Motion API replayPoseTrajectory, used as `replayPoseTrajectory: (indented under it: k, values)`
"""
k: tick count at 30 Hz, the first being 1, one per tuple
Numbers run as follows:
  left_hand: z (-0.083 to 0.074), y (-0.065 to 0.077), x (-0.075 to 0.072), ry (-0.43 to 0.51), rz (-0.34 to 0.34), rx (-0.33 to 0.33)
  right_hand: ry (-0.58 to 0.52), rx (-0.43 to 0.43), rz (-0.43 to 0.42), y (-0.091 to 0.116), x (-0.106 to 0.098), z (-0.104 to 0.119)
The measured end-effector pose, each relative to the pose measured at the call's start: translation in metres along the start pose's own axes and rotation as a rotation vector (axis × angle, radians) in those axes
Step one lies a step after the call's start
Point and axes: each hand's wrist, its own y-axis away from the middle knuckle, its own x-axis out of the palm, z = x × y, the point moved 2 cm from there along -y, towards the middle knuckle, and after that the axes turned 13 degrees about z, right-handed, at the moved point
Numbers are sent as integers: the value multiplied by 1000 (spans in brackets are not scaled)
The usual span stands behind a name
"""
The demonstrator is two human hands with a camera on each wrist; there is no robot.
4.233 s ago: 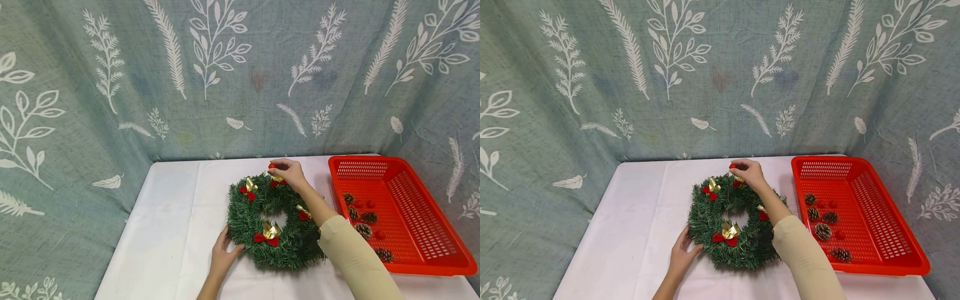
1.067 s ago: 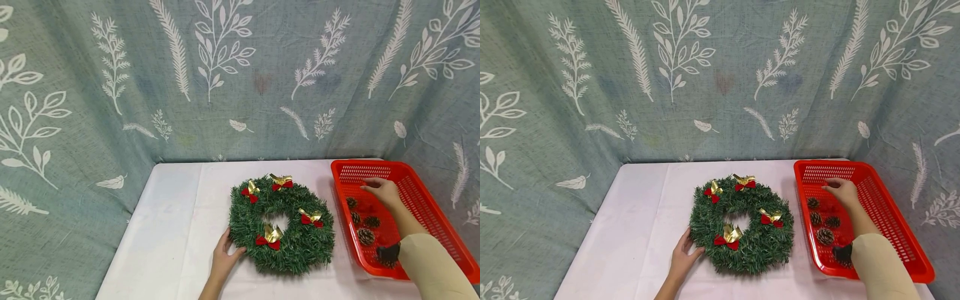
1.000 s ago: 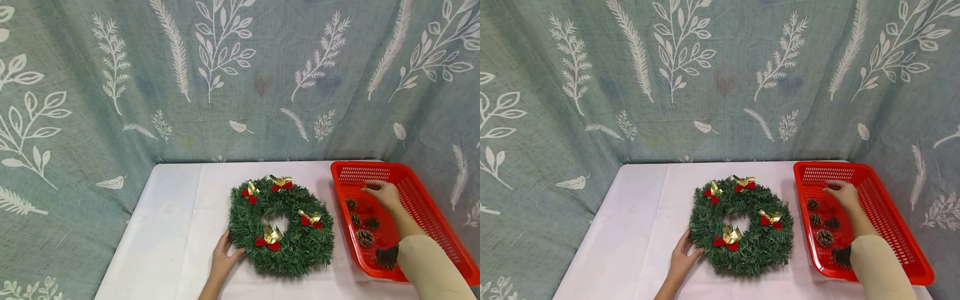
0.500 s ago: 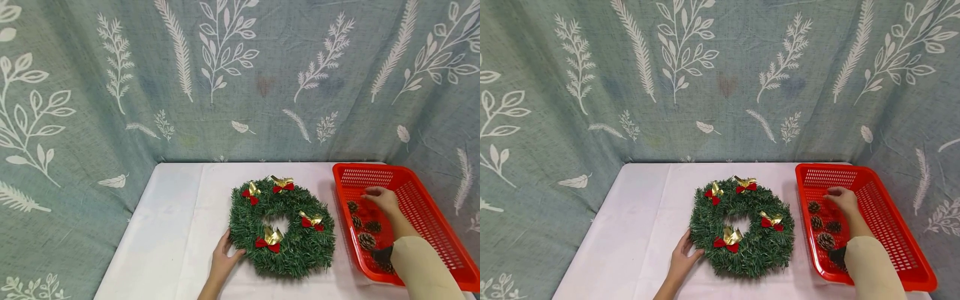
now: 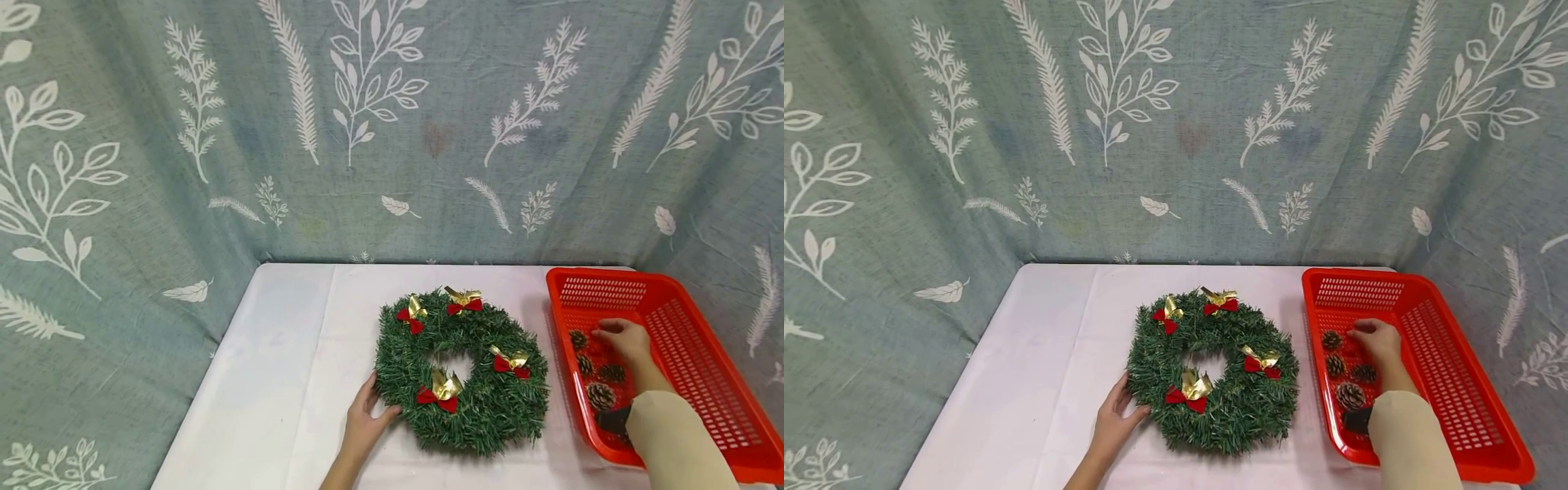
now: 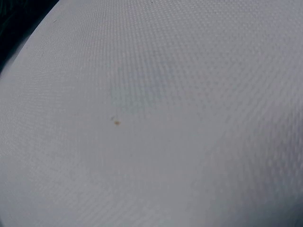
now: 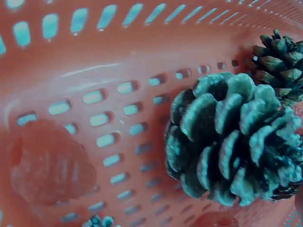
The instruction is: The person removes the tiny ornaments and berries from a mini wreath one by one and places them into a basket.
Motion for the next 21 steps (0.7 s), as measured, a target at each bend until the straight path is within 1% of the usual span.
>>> replayPoseTrajectory:
  k: [3, 6, 7, 10, 13, 16, 19, 21]
  values:
    - [2, 0, 0, -17, 0, 25, -91, 6, 25, -1, 3, -2]
    - [1, -1, 0, -28, -4, 47, -141, 6, 39, -2, 6, -3]
    - [1, -1, -1, -31, -4, 49, -146, 6, 41, -2, 7, -2]
    - [1, -1, -1, -17, -7, 52, -85, -1, 22, -1, 6, 0]
    - [1, 0, -1, -5, -9, 57, -60, -4, 26, 2, 4, 2]
    - [1, 1, -1, 0, -12, 59, -81, -13, 33, 5, -1, 4]
    - [1, 1, -1, -7, -12, 56, -95, -42, 31, 8, -7, 6]
    - [0, 2, 0, -10, -15, 56, -124, -69, 27, 8, -11, 8]
